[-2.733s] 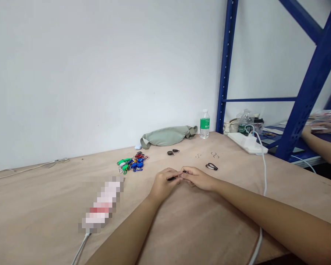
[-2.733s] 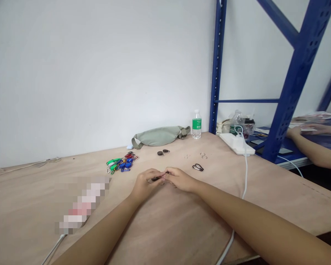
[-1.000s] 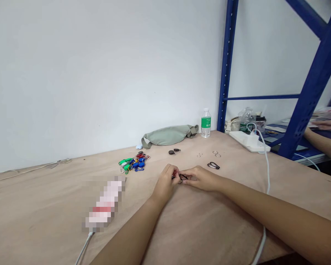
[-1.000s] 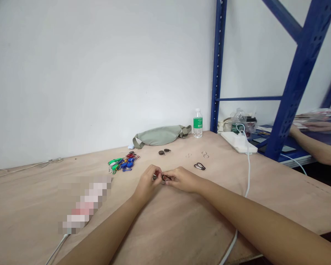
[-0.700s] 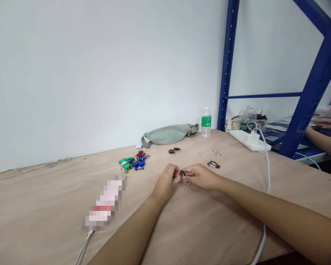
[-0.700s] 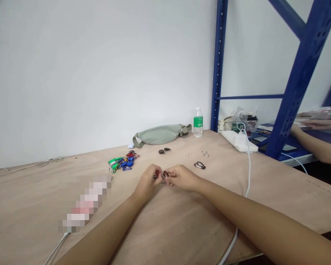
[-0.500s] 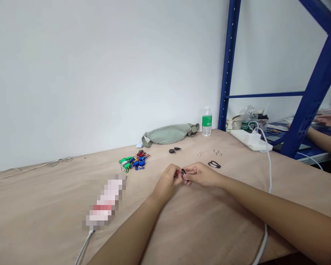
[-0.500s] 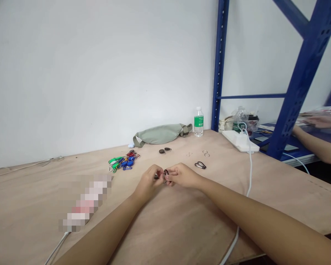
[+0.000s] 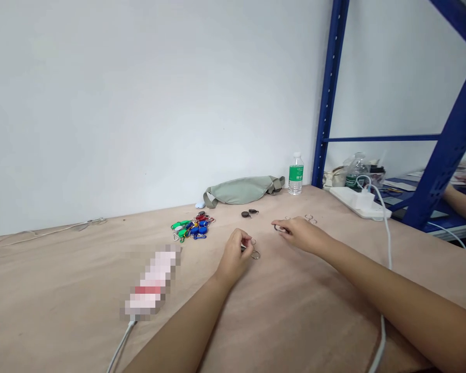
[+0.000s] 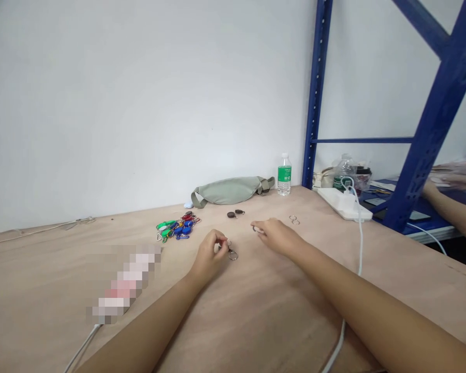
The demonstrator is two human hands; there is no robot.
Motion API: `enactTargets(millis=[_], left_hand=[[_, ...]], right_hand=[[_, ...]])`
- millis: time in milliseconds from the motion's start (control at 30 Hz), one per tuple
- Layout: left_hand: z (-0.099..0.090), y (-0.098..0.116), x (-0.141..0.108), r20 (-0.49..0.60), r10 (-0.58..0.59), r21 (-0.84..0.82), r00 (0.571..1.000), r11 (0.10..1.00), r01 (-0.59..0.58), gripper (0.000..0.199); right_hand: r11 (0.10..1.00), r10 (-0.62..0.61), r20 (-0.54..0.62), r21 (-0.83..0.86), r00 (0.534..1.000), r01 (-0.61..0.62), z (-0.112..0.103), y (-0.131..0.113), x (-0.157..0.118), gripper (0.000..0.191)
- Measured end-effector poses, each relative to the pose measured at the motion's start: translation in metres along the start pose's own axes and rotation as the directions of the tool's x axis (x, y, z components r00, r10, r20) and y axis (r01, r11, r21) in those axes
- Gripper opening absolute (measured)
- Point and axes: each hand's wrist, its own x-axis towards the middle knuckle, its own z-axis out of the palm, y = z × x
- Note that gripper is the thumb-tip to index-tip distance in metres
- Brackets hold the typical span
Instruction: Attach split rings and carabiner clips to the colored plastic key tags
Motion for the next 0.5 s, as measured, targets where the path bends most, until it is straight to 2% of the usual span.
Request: enactTargets(millis=[133,300,500], left_hand=[[-0.003,-0.002,0.001,-0.056,-0.087,-0.012,0.995,0.996,0.087,0.004],[-0.004,-0.003,0.003,-0.071,-0.161,-0.033,0.984,0.987,0.159,0.004],[-0.005,-0.007,0.005,-0.097,-0.167,-0.033,0.981,0.986,0.164,0.005]], right_hand=[[0.978,0.094,-0.026,-0.184,0.995,-0.097,-0.015,0.021,0.002,0.032],[0.931,0.202,0.083,-0.326,0.976,-0.165,-0.023,0.034,0.001,0.027],[0.892,0.387,0.052,-0.276,0.921,-0.359,-0.028,0.033,0.001,0.034]])
